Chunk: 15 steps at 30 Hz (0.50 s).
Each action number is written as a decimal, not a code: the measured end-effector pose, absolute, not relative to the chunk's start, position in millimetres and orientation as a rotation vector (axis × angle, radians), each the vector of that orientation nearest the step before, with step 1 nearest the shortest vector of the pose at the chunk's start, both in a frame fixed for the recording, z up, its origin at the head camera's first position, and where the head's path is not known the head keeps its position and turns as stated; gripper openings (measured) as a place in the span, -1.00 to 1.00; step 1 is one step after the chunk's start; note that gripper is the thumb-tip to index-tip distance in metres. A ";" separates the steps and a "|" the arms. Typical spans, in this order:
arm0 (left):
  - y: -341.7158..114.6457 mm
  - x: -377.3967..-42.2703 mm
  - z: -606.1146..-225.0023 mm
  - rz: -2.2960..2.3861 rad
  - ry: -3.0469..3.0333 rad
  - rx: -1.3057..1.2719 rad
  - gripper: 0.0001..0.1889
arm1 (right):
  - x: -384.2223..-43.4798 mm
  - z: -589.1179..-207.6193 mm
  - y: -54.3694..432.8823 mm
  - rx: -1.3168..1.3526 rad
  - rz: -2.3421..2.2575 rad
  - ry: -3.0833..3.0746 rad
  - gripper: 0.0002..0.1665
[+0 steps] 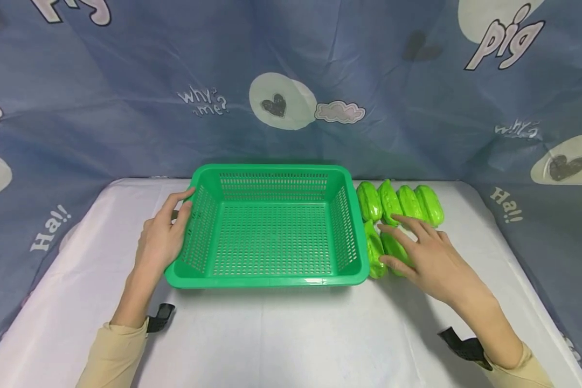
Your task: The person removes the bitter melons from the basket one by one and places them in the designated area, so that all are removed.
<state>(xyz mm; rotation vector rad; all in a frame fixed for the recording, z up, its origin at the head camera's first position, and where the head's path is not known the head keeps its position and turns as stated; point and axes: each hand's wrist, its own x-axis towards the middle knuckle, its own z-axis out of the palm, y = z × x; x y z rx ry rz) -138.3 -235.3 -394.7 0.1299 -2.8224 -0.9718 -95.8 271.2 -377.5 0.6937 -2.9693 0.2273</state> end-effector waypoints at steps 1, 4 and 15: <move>-235.9 -138.3 -394.9 -0.971 -2.821 0.137 -0.42 | -98.4 -376.8 274.7 0.656 0.234 -2.969 -0.25; -237.7 -138.6 -395.2 -0.976 -2.815 0.150 -0.42 | -106.7 -374.6 289.2 0.541 0.265 -2.963 -0.24; -238.9 -141.4 -405.5 -1.180 -2.510 0.171 -0.49 | -135.9 -385.9 368.2 0.286 0.299 -2.986 -0.06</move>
